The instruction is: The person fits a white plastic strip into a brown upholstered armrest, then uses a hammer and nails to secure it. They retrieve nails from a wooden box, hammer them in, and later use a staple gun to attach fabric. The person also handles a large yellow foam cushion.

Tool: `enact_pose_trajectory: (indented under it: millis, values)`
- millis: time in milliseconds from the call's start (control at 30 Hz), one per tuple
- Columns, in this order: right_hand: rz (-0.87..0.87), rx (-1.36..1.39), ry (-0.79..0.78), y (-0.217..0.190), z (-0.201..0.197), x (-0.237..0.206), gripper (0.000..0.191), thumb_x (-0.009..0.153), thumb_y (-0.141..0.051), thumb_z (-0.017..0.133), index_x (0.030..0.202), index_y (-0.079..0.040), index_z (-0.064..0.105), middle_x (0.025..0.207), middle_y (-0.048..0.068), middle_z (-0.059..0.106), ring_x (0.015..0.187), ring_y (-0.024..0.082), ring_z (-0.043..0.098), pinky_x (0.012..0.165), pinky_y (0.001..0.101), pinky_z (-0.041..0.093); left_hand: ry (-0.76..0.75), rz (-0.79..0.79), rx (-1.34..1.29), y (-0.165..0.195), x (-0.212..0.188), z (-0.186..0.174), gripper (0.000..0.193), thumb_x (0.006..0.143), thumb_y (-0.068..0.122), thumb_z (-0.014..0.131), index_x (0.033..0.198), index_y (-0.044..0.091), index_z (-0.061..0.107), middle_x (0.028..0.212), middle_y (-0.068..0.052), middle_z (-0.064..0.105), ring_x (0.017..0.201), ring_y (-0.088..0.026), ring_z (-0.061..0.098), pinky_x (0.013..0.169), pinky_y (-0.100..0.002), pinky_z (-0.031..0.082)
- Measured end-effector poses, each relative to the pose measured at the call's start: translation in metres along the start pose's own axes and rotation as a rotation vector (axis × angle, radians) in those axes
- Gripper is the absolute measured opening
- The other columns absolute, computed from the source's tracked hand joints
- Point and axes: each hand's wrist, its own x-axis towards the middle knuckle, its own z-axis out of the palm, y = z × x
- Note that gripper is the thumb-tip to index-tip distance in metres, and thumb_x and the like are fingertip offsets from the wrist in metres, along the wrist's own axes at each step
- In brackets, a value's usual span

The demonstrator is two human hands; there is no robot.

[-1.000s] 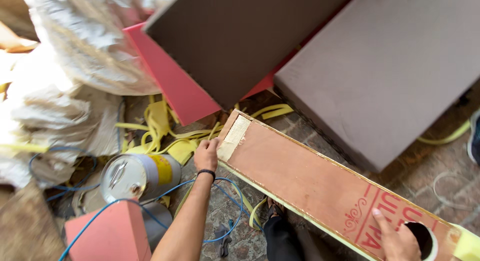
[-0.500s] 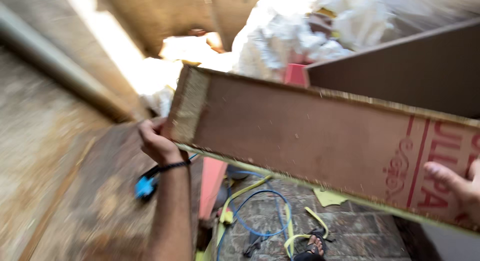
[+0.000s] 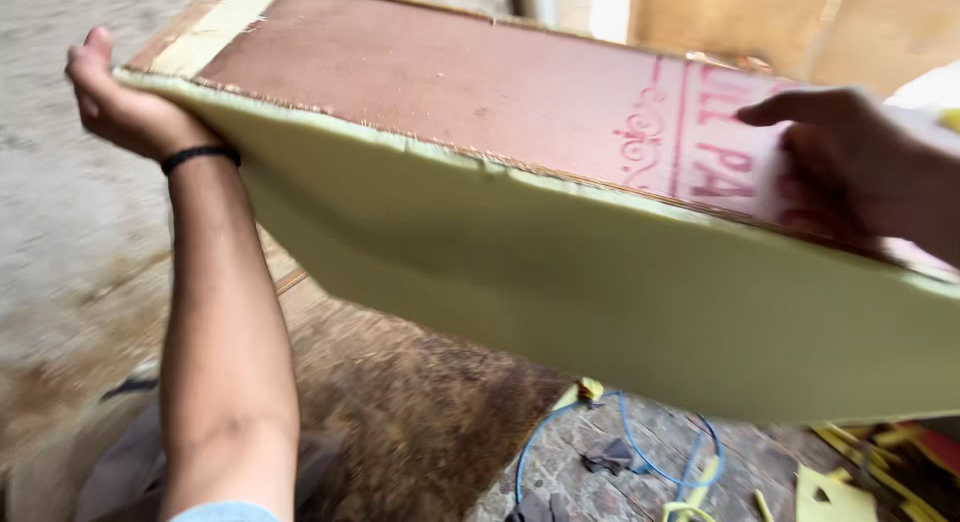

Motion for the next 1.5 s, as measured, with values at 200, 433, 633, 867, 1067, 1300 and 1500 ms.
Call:
enact_pose_trajectory:
  millis: [200,433,633,867,1067,1300,1500]
  values:
    - [0.085,-0.139,-0.227,-0.058,0.142,0.063,0.061,0.083,-0.060,0.064,0.057,-0.011,0.039,0.048,0.003,0.032,0.038,0.019,0.027,0.040,0.0356,0.022,0.103,0.192,0.882,0.021,0.115,-0.055,0.043,0.084,0.040,0.061,0.092,0.001,0.077,0.092,-0.012,0.082,0.087,-0.027,0.075,0.082,-0.040,0.058]
    - [0.163,-0.346,-0.464,-0.098,0.236,0.167,0.066,0.081,-0.063,0.064,0.061,0.000,0.056,0.047,0.010,0.048,0.033,0.019,0.035,0.037,0.0337,0.031,-0.192,-0.096,1.547,0.047,0.068,-0.175,0.091,0.097,0.044,0.072,0.165,0.014,0.021,0.155,-0.023,0.048,0.141,-0.041,0.050,0.117,-0.044,0.041]
    - [0.096,-0.529,-0.543,-0.116,0.289,0.243,0.067,0.085,-0.060,0.062,0.075,0.006,0.065,0.057,0.015,0.057,0.040,0.020,0.042,0.043,0.0331,0.037,-0.097,-0.391,1.553,0.084,-0.304,-0.261,0.075,0.097,0.040,0.061,0.159,0.009,0.030,0.165,-0.017,0.032,0.152,-0.035,0.032,0.119,-0.053,0.031]
    - [0.020,-0.609,-0.642,-0.090,0.277,0.305,0.059,0.087,-0.056,0.063,0.085,0.003,0.066,0.070,0.014,0.059,0.052,0.023,0.046,0.051,0.0359,0.041,0.807,-1.344,0.925,0.028,-0.573,-0.208,0.082,0.086,0.050,0.070,0.146,0.001,0.044,0.148,-0.021,0.049,0.135,-0.035,0.048,0.109,-0.051,0.042]
    - [0.007,-0.631,-0.681,-0.036,0.265,0.347,0.053,0.089,-0.052,0.064,0.094,0.000,0.066,0.082,0.014,0.061,0.062,0.025,0.050,0.058,0.0384,0.045,0.946,-1.123,0.785,0.018,-0.567,-0.235,0.052,0.083,0.036,0.078,0.118,-0.003,0.072,0.116,-0.019,0.076,0.099,-0.032,0.072,0.088,-0.046,0.057]
    - [0.105,-0.684,-0.726,0.068,0.285,0.351,0.047,0.091,-0.048,0.065,0.105,-0.003,0.067,0.094,0.014,0.064,0.073,0.028,0.054,0.067,0.0412,0.049,0.800,-1.269,1.180,0.068,-0.421,-0.297,0.066,0.084,0.032,0.079,0.137,-0.002,0.061,0.140,-0.025,0.062,0.126,-0.037,0.060,0.108,-0.049,0.046]
    - [0.147,-0.698,-0.750,0.158,0.305,0.339,0.044,0.093,-0.045,0.066,0.114,-0.006,0.068,0.106,0.014,0.066,0.083,0.030,0.058,0.074,0.0436,0.053,0.625,-1.224,1.436,0.084,-0.359,-0.342,0.066,0.077,0.037,0.077,0.130,-0.002,0.069,0.133,-0.023,0.072,0.121,-0.037,0.069,0.105,-0.045,0.051]
